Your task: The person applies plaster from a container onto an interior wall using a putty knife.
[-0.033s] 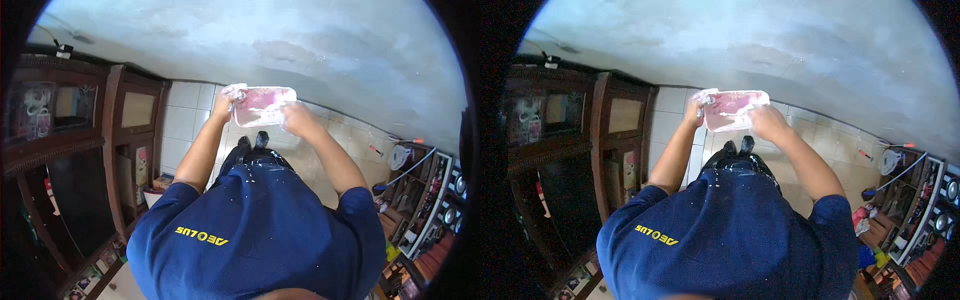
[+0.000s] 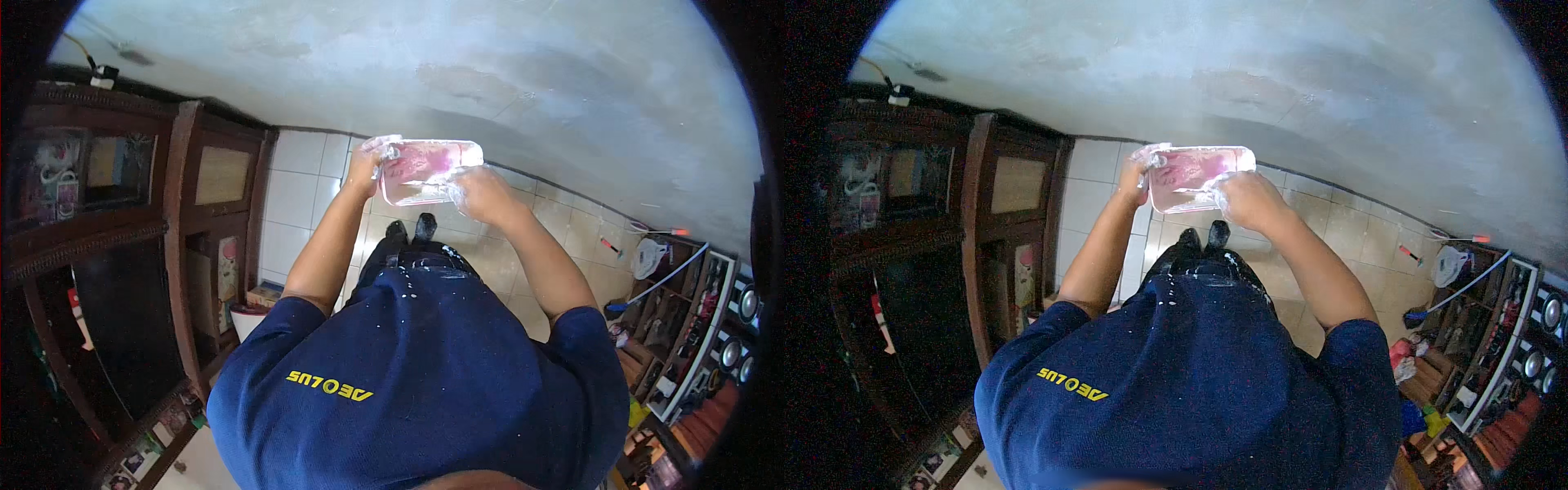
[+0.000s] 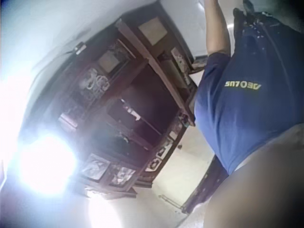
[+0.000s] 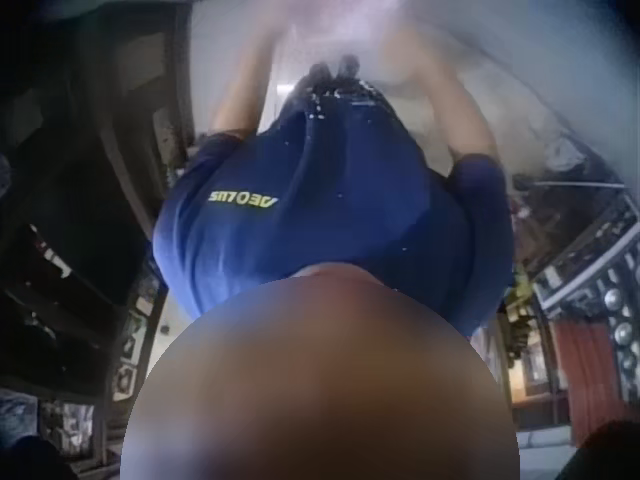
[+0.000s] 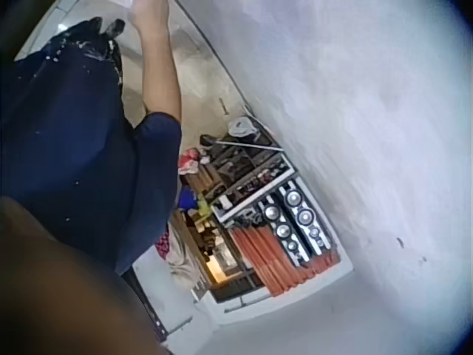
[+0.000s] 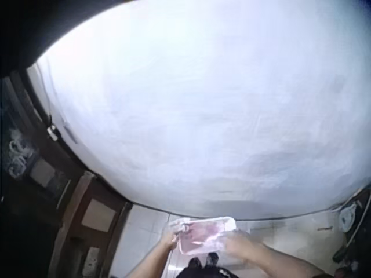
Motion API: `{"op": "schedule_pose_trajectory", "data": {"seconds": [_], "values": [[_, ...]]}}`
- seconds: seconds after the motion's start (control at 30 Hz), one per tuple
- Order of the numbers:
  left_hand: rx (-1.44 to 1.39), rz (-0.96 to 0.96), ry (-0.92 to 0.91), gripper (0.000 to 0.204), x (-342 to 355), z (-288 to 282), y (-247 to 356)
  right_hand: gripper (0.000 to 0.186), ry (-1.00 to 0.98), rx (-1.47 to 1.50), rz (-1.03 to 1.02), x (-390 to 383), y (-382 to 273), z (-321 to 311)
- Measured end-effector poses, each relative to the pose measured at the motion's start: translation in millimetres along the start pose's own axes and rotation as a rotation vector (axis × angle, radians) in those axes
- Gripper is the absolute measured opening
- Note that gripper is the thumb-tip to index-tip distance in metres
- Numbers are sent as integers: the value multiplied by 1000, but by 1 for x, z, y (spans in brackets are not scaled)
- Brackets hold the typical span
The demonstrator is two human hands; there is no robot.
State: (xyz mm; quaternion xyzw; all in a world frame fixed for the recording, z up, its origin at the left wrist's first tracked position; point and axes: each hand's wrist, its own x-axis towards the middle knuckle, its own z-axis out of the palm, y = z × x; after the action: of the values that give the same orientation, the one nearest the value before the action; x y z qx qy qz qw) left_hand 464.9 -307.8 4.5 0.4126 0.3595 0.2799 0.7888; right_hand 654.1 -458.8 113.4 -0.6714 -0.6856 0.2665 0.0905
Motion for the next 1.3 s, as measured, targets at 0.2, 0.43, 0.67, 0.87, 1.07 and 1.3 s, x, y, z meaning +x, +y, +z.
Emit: {"op": "schedule_pose_trajectory", "data": {"seconds": [0.2,0.43,0.67,0.87,1.07,1.3], "values": [[-444,-168,20,30,-28,-31,-2,24,157,-19,132,4,-33,8],[-414,-85,173,24,-43,-50,-51,28,-24,10,73,-3,-38,39],[-311,29,283,38,-62,-29,-68,31,-45,-180,299,-29,-29,33],[-268,75,394,35,-64,34,-92,35,-154,-136,350,-49,42,28],[-371,166,504,30,-54,95,-115,37,-123,611,322,-64,131,22],[-295,290,530,37,-38,129,-128,36,-87,631,309,-47,177,3]]}}
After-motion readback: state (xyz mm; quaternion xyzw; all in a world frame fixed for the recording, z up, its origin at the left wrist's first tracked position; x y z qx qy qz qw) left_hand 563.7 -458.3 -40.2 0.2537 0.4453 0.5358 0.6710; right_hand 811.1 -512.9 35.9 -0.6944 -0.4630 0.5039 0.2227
